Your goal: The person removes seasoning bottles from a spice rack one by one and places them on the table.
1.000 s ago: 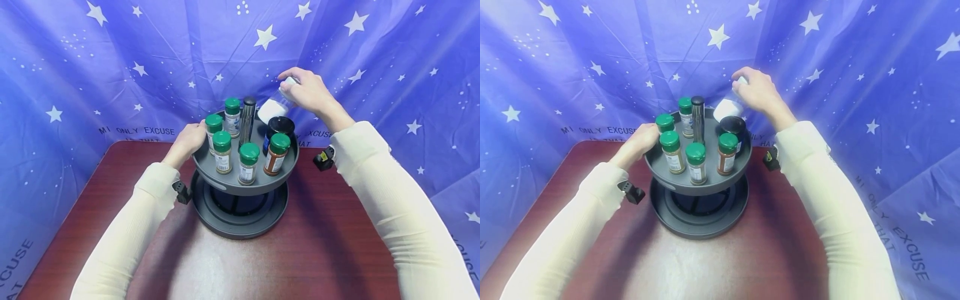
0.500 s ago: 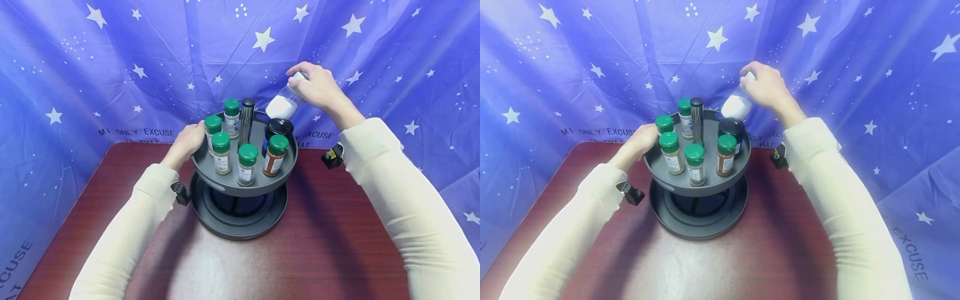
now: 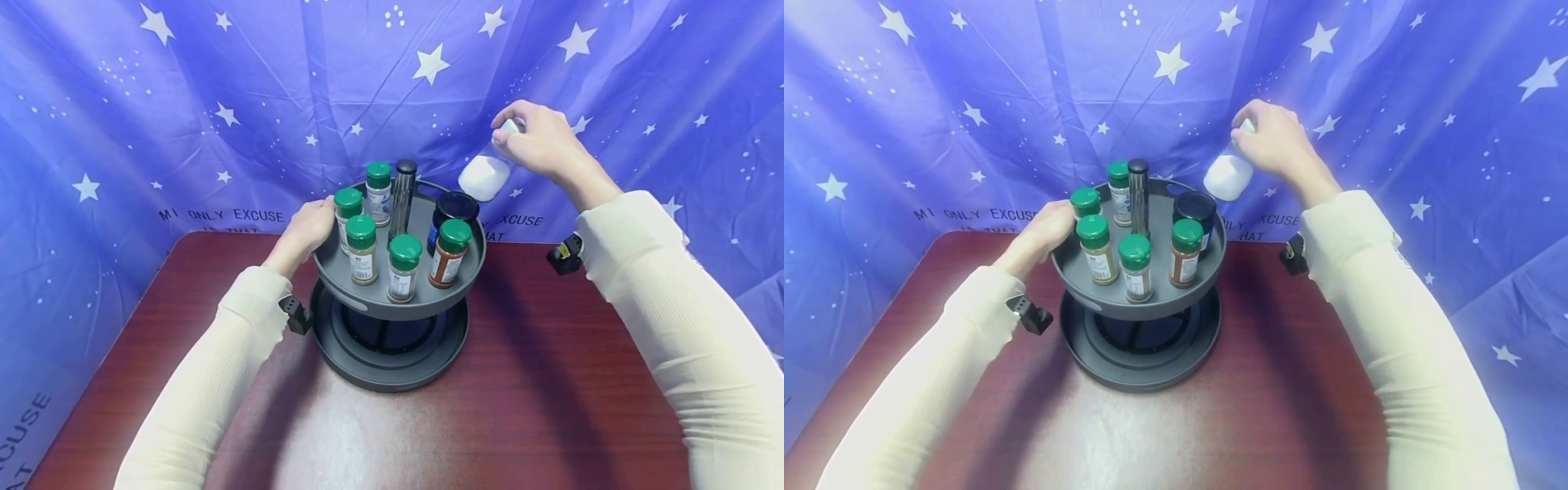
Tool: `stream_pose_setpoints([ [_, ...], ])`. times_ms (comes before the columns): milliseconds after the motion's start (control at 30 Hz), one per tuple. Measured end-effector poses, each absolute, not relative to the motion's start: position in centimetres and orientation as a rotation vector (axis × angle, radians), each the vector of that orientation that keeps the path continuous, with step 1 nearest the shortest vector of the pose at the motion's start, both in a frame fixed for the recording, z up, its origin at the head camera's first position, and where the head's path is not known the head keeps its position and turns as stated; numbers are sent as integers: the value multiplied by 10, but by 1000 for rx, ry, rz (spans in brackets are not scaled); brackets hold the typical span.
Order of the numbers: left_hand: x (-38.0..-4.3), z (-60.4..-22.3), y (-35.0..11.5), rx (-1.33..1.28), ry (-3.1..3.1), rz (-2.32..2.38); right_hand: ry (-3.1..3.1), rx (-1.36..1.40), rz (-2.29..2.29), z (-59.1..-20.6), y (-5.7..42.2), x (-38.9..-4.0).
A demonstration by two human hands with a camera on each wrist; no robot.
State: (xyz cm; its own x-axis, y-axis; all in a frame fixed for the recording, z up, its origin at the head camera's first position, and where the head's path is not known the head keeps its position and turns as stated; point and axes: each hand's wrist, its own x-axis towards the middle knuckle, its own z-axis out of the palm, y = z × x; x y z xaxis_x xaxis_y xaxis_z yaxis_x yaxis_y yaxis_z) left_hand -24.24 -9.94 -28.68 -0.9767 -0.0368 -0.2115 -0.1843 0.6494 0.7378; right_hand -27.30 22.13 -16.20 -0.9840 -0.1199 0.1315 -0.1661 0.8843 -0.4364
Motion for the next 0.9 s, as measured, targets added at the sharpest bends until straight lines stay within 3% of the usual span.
stream_pose_setpoints([
  [900,-241,-286,-97,-162,2743,1176,-3120,322,215,-201,257,-272],
])
